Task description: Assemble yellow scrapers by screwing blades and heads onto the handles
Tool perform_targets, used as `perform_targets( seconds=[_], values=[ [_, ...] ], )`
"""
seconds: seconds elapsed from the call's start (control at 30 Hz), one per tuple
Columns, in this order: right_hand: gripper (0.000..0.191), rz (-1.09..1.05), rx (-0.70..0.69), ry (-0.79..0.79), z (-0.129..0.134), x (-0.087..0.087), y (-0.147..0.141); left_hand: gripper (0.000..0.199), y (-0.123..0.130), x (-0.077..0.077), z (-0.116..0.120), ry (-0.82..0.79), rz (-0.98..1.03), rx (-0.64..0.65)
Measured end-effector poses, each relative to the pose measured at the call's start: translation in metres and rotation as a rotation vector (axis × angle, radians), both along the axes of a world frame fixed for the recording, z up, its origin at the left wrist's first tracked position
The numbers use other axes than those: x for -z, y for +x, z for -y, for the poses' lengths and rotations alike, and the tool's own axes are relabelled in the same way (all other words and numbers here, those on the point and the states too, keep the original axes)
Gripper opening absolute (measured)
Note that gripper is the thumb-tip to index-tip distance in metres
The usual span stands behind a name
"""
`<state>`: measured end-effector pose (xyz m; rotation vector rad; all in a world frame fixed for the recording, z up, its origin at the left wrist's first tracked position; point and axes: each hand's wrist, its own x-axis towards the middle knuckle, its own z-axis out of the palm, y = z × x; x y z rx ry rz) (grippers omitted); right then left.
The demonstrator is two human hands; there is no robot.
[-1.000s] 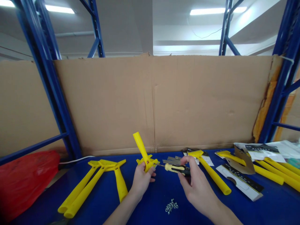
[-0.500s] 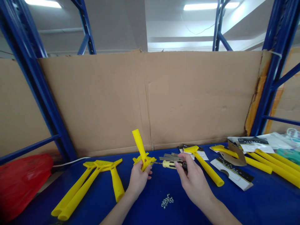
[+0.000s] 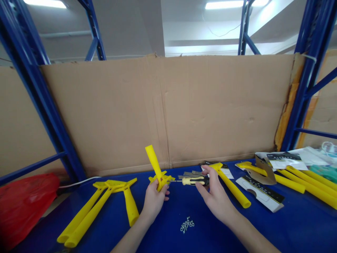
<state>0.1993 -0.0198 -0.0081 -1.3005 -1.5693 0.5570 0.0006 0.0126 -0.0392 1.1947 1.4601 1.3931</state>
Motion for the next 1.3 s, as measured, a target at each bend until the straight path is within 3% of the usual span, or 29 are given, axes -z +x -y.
perform_targets(
  seconds=[0.17, 0.33, 0.47, 0.67, 0.8, 0.97, 1.1, 1.2, 1.3],
  values=[
    [0.028, 0.027, -0.021, -0.026, -0.0004, -0.0010, 0.0016, 0.007, -0.0003, 0.0003, -0.0001, 0.023, -0.001, 0.003],
    [0.043, 0.009, -0.032, 0.012, 0.0001, 0.0016, 0.0019, 0.011, -0.0006, 0.0004, -0.0012, -0.008, 0.058, -0.009],
    [0.032, -0.003, -0.028, -0.069, 0.0020, -0.0015, -0.0006, 0.010, -0.0004, 0.0011, -0.0019, 0.010, 0.028, 0.006],
    [0.051, -0.106, -0.089, -0.132, 0.0048, -0.0020, -0.0029, 0.010, 0.0000, -0.0023, -0.0008, -0.046, 0.015, -0.010],
    [0.038, -0.047, -0.067, -0.158, 0.0039, -0.0012, -0.0016, 0.009, -0.0004, -0.0014, -0.0010, 0.000, -0.007, 0.022],
    [0.051, -0.113, -0.078, -0.154, 0.0051, -0.0041, -0.0027, 0.012, -0.0008, -0.0037, -0.0002, -0.038, 0.018, -0.012],
    [0.031, -0.027, -0.039, -0.097, 0.0062, -0.0053, -0.0056, 0.012, -0.0014, -0.0036, 0.0004, -0.018, -0.014, 0.001],
    [0.036, -0.038, -0.013, -0.136, 0.0064, -0.0017, -0.0068, 0.011, -0.0019, -0.0036, 0.0001, -0.030, -0.016, -0.001],
    [0.052, -0.159, -0.042, -0.144, 0.0048, 0.0014, -0.0065, 0.011, -0.0021, -0.0032, -0.0006, -0.036, -0.019, -0.011]
  ],
)
